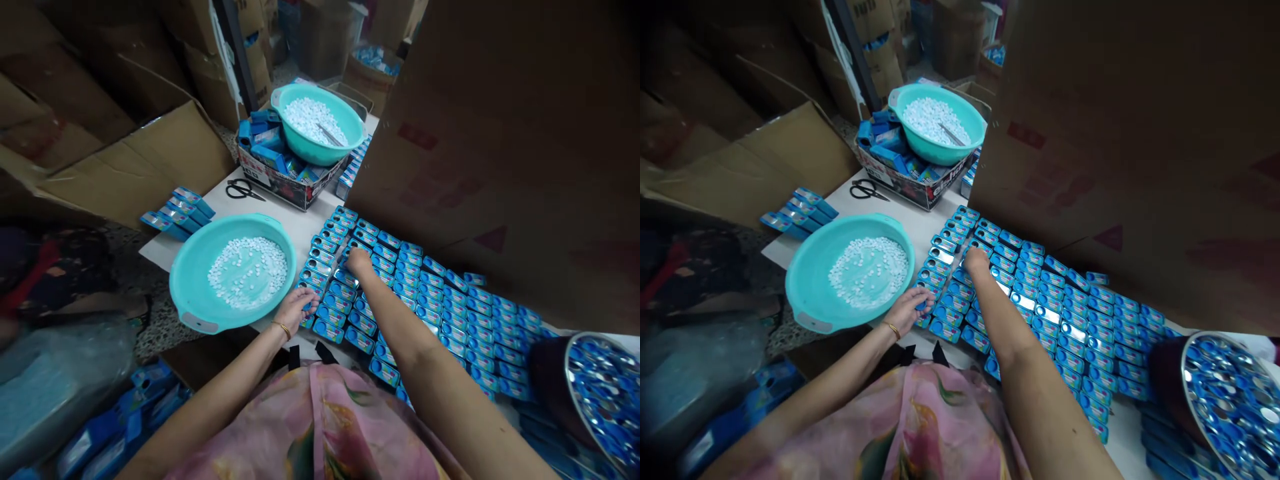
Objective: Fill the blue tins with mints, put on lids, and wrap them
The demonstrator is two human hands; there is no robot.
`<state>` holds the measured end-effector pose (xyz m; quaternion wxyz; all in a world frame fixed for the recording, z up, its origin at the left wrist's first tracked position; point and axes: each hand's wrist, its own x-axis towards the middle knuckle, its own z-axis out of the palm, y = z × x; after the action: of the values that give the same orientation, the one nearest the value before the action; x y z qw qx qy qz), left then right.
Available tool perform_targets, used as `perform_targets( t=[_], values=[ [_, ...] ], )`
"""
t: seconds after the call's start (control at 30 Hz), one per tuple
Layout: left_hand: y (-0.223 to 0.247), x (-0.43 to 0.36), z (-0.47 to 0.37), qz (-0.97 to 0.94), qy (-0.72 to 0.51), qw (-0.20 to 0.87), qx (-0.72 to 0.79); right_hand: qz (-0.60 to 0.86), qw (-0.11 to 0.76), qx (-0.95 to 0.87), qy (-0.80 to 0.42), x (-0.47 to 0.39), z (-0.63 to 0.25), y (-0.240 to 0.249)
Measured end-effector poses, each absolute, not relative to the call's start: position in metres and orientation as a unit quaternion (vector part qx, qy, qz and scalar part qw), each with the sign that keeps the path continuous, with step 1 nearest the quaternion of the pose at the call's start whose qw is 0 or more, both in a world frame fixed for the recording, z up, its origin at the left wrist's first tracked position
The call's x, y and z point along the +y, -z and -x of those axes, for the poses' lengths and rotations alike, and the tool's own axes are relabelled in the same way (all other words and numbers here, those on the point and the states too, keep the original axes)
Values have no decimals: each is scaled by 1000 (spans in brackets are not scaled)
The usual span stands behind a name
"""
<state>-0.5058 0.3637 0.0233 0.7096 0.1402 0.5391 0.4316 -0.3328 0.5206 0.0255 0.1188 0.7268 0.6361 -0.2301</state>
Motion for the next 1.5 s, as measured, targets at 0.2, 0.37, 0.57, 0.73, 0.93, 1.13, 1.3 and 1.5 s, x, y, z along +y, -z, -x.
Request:
perform_targets(
  t=[0.2,0.37,0.57,0.73,0.93,1.13,1.3,1.5],
  values=[
    [-30,373,510,-29,-456,768,449,-720,153,635,235,527,334,-28],
    [-36,383,511,29,-458,781,423,-645,-39,729,226,461,342,-38],
    [-40,390,498,60,-469,801,368,-489,-187,746,411,408,366,-29],
    [-53,393,493,38,-471,801,367,-468,-137,746,453,423,361,-38],
    [-56,387,510,7,-474,771,424,-592,-114,731,318,487,330,-49],
    [-46,373,529,-31,-484,731,480,-727,108,630,252,559,319,-37],
    [-49,365,531,-49,-488,716,497,-722,128,626,264,573,335,-33],
    [-49,359,527,-71,-440,725,525,-740,48,624,247,530,327,-47]
  ],
)
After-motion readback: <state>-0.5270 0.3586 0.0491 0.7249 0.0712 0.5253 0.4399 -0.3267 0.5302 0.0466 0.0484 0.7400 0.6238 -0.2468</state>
